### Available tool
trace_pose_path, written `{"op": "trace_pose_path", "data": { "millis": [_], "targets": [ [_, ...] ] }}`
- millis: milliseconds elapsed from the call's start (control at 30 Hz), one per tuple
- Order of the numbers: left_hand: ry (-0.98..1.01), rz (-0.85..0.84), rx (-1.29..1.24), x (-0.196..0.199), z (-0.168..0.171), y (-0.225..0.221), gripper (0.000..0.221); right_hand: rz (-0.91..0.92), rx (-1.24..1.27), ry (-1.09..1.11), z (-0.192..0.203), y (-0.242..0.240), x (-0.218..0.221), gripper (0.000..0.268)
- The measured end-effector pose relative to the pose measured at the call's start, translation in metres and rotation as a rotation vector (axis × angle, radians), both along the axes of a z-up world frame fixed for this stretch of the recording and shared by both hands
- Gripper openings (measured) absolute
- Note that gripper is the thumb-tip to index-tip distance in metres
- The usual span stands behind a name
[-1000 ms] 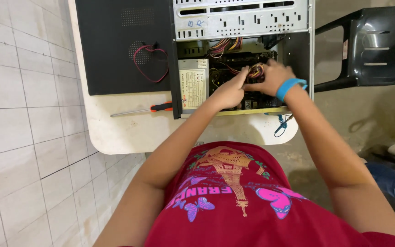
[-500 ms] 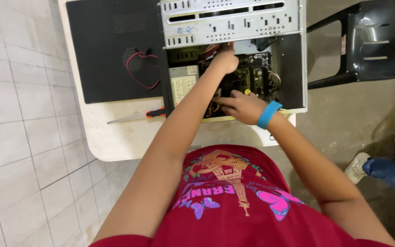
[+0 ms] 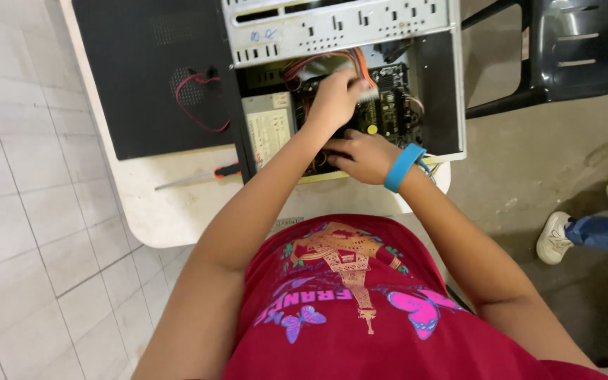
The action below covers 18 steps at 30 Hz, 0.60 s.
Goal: Reinstalling a hard drive and connecting internal power and data cables inside a desktop computer case.
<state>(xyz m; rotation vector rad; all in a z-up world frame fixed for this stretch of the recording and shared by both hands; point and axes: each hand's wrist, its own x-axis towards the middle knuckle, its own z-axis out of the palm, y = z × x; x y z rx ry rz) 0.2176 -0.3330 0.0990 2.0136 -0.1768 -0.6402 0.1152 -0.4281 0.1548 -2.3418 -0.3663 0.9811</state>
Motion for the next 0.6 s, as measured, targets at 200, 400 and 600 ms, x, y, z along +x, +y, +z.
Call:
{"op": "trace_pose_path", "data": {
  "millis": [200,400,600],
  "targets": [
    [0.218,-0.104,-0.209,-0.004,0.091,0.049,0.040,-0.025,-0.024,0.023,0.013,0.002,0.001,0.053],
    [0.461,-0.027,-0.372,0.011,0.120,0.057,0.028,-0.102,-0.008,0.031,0.017,0.007,0.001,0.054],
    [0.338,-0.024,-0.332,0.022,0.099,0.045,0.040,-0.232,0.002,0.100,0.039,0.014,0.002,0.061]
  ]
}}
